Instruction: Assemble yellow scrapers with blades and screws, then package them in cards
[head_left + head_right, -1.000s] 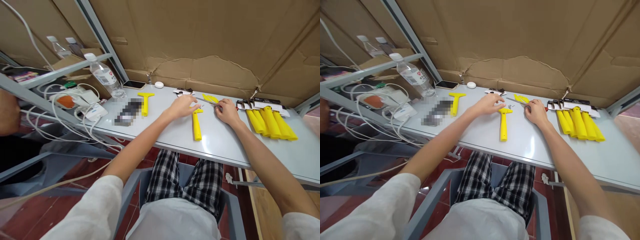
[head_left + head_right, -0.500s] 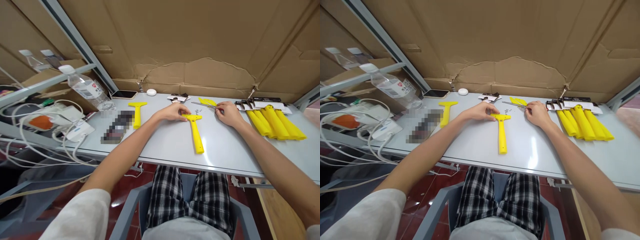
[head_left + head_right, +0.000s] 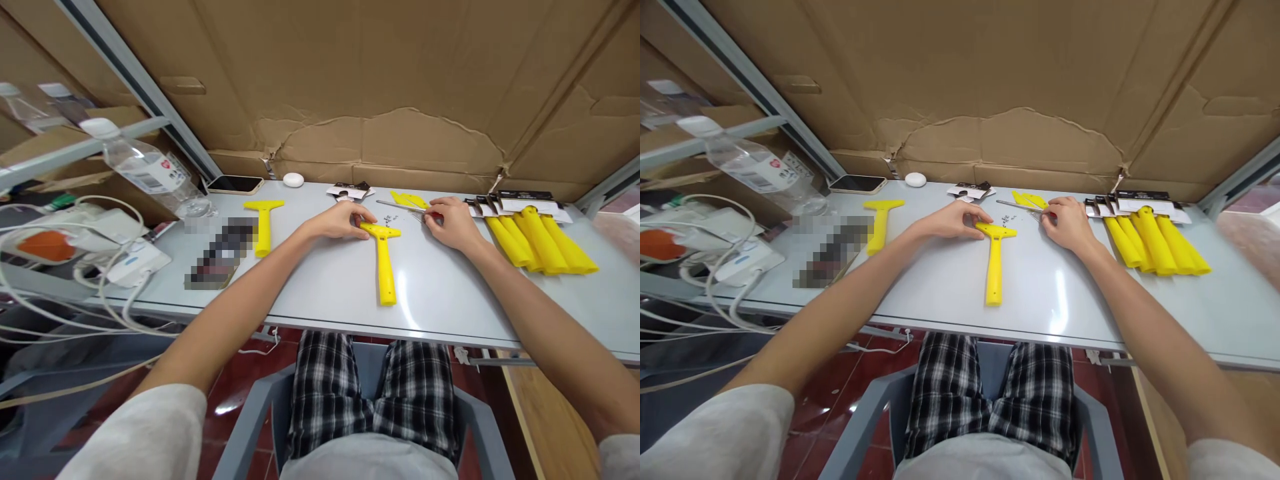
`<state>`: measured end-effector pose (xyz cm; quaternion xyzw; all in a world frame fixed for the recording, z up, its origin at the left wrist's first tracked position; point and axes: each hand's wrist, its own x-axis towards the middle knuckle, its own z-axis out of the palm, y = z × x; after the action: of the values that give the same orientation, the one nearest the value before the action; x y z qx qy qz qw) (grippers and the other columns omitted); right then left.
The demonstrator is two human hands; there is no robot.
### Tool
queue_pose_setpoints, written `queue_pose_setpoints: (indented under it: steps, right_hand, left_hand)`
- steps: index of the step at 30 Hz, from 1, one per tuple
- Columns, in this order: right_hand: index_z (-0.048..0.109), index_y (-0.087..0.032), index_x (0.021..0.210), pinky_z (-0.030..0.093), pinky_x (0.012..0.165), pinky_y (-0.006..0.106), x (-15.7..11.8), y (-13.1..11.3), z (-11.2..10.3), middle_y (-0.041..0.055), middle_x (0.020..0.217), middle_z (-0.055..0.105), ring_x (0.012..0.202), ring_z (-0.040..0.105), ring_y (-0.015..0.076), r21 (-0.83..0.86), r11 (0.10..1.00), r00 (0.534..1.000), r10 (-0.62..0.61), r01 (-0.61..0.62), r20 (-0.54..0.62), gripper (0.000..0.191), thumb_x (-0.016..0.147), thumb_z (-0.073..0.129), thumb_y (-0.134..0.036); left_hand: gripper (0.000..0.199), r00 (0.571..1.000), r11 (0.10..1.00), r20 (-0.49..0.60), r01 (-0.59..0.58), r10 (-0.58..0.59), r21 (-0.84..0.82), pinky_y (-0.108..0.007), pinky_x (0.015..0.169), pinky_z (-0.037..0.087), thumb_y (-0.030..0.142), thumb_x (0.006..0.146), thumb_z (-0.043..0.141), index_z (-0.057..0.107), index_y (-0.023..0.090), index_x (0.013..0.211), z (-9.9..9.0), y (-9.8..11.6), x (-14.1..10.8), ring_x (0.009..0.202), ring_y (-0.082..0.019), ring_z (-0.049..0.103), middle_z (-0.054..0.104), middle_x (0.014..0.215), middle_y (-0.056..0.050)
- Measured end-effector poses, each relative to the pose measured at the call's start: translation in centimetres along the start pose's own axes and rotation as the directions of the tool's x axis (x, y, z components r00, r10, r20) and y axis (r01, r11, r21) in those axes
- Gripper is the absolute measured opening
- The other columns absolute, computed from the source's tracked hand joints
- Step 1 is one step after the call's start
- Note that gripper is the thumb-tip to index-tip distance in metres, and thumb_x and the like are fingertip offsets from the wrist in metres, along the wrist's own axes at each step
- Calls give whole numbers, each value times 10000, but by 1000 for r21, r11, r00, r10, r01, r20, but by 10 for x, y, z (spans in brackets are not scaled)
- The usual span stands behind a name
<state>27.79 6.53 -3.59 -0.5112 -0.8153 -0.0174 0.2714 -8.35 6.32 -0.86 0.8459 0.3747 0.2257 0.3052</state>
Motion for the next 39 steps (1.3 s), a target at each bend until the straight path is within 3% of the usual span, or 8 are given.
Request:
queue_pose_setpoints:
  steps: [6, 10, 13, 17, 22, 27, 33, 39]
  right_hand:
    - [889, -233, 936, 416, 1167, 688, -4, -2, -17, 156, 1394, 784, 1380, 591, 451, -77, 996, 999, -44, 46, 24, 314, 981, 702, -480]
    - [855, -236, 803, 432, 1104, 668, -6, -1, -30, 158, 1134, 807, 1194, 659, 436, -154, 987, 996, -26, 39, 88, 394, 938, 782, -599]
    - [875, -232, 933, 514, 991, 545, -6, 3, -34, 125, 1011, 814, 1009, 722, 364, -150, 988, 988, 4, 20, 153, 308, 900, 830, -535]
    - [866, -223, 1175, 585, 858, 451, -8, 6, -31, 82, 970, 850, 871, 768, 301, -4, 998, 976, 55, -55, 209, 341, 890, 850, -409]
    - [848, -223, 1176, 635, 888, 458, -9, 2, -28, 57, 944, 865, 793, 785, 269, 130, 983, 968, 97, -129, 231, 303, 877, 833, -272]
    - [839, -192, 1117, 643, 888, 459, -7, 1, -29, 66, 907, 847, 787, 767, 256, 195, 964, 960, 130, -181, 246, 307, 820, 841, -267]
    - [838, -208, 1012, 630, 767, 430, -7, 3, -27, 59, 827, 788, 730, 713, 236, 362, 903, 958, 149, -233, 246, 368, 772, 925, -472]
    - [839, -221, 1016, 625, 680, 404, -10, -12, -34, 75, 880, 788, 714, 695, 216, 615, 720, 942, 180, -322, 283, 584, 672, 1020, -657]
  left_hand:
    - [425, 997, 1000, -71, -10, 9, -8, -360, 856, 608, 411, 792, 964, 895, 189, 1148, 11, 1, 1, 877, -198, 743, 874, 1135, -109]
    - [404, 998, 998, -39, -53, 52, -25, -360, 857, 609, 420, 803, 955, 892, 204, 1138, 18, 6, 1, 888, -204, 746, 874, 1123, -100]
    - [448, 998, 998, 4, -60, 60, -27, -365, 887, 615, 429, 786, 971, 889, 207, 1167, 15, 9, 0, 932, -213, 755, 868, 1172, -108]
    - [498, 998, 999, 51, -38, 40, -30, -364, 902, 621, 413, 759, 989, 886, 207, 1201, 9, 11, -1, 981, -222, 765, 856, 1234, -117]
    - [461, 997, 998, 62, -49, 51, -34, -361, 910, 629, 347, 775, 969, 883, 209, 1206, 6, 13, -1, 991, -217, 768, 858, 1213, -118]
    - [474, 997, 998, 59, -53, 55, -29, -354, 894, 624, 356, 761, 977, 883, 202, 1199, 6, 13, -1, 990, -219, 770, 862, 1218, -116]
    - [423, 997, 997, 35, -66, 66, -27, -355, 890, 620, 345, 794, 948, 883, 198, 1186, 11, 11, -1, 948, -207, 765, 869, 1187, -106]
    - [417, 996, 996, 20, -84, 85, -30, -358, 897, 620, 408, 814, 962, 880, 199, 1166, 16, 19, -1, 950, -210, 772, 870, 1156, -97]
